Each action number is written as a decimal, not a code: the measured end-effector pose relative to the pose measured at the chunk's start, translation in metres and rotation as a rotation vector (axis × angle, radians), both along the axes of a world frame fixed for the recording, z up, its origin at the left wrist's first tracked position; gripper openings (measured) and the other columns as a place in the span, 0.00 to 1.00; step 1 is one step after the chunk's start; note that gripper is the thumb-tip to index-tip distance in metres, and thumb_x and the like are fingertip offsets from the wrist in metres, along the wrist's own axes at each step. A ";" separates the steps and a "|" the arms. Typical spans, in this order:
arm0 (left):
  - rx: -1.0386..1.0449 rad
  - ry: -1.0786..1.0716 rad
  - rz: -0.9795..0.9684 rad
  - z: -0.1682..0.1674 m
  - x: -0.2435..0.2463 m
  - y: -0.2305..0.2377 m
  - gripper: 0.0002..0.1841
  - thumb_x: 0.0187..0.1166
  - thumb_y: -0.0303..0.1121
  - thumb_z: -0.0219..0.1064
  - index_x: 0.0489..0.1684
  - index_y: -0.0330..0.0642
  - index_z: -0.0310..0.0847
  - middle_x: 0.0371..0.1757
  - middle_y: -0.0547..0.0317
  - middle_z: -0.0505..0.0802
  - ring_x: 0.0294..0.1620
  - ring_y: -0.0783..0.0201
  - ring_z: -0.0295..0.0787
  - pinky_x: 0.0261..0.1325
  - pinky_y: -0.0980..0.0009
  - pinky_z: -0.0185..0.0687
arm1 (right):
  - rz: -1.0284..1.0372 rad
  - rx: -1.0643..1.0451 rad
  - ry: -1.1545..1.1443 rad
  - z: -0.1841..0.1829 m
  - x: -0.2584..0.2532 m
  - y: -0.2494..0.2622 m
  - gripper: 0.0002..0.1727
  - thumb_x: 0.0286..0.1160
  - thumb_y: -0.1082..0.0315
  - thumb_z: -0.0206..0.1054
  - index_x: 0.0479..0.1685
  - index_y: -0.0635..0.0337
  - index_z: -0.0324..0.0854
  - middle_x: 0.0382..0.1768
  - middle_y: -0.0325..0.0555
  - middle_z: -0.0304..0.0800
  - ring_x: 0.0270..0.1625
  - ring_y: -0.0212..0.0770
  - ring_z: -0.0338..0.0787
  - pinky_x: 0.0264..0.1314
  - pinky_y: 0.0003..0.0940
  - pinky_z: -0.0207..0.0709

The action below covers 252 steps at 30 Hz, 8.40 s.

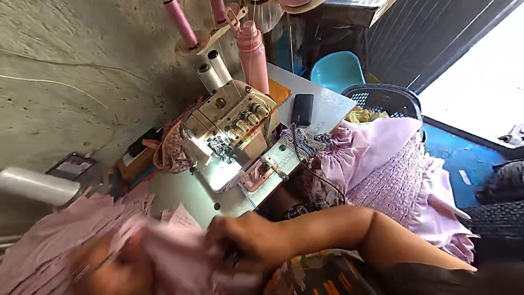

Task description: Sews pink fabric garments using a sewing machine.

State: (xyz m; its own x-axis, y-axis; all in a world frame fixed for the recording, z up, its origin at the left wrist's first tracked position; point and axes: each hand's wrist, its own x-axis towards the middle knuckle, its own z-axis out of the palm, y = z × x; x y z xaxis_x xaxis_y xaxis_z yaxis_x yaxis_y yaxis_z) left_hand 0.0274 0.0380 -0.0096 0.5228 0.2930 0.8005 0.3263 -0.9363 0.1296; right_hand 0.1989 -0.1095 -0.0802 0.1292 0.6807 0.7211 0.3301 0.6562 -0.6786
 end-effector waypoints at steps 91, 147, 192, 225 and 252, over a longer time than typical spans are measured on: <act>-0.812 0.396 -0.331 -0.125 0.113 0.038 0.16 0.70 0.42 0.77 0.29 0.34 0.90 0.32 0.57 0.92 0.36 0.73 0.84 0.47 0.72 0.78 | -0.367 -0.214 0.102 -0.108 0.090 0.044 0.11 0.75 0.66 0.72 0.48 0.63 0.91 0.52 0.50 0.88 0.45 0.23 0.85 0.46 0.15 0.79; -0.831 0.260 0.243 -0.131 0.147 0.027 0.36 0.58 0.51 0.76 0.60 0.29 0.84 0.74 0.28 0.78 0.81 0.33 0.64 0.83 0.34 0.44 | -0.597 -0.538 -0.003 -0.102 0.105 0.067 0.13 0.69 0.61 0.67 0.42 0.56 0.93 0.30 0.38 0.91 0.28 0.28 0.81 0.33 0.27 0.75; -0.910 0.588 0.194 -0.122 0.154 0.055 0.47 0.71 0.55 0.71 0.85 0.30 0.62 0.90 0.36 0.62 0.96 0.45 0.40 0.86 0.31 0.04 | -0.648 -0.669 -0.079 -0.088 0.111 0.075 0.15 0.78 0.58 0.66 0.46 0.58 0.95 0.31 0.48 0.94 0.34 0.47 0.91 0.38 0.53 0.80; -0.554 0.310 0.229 -0.133 0.154 0.060 0.20 0.72 0.26 0.67 0.63 0.29 0.83 0.70 0.36 0.85 0.81 0.38 0.72 0.84 0.27 0.34 | -0.735 -0.792 -0.134 -0.076 0.106 0.080 0.17 0.79 0.58 0.66 0.35 0.65 0.88 0.26 0.54 0.86 0.33 0.55 0.87 0.35 0.57 0.74; -0.916 0.879 -0.058 -0.055 0.169 0.099 0.10 0.73 0.23 0.73 0.46 0.23 0.84 0.47 0.37 0.90 0.50 0.51 0.87 0.59 0.55 0.78 | -0.736 -0.716 -0.148 -0.083 0.107 0.079 0.18 0.79 0.57 0.66 0.33 0.65 0.87 0.22 0.53 0.84 0.30 0.54 0.85 0.32 0.57 0.72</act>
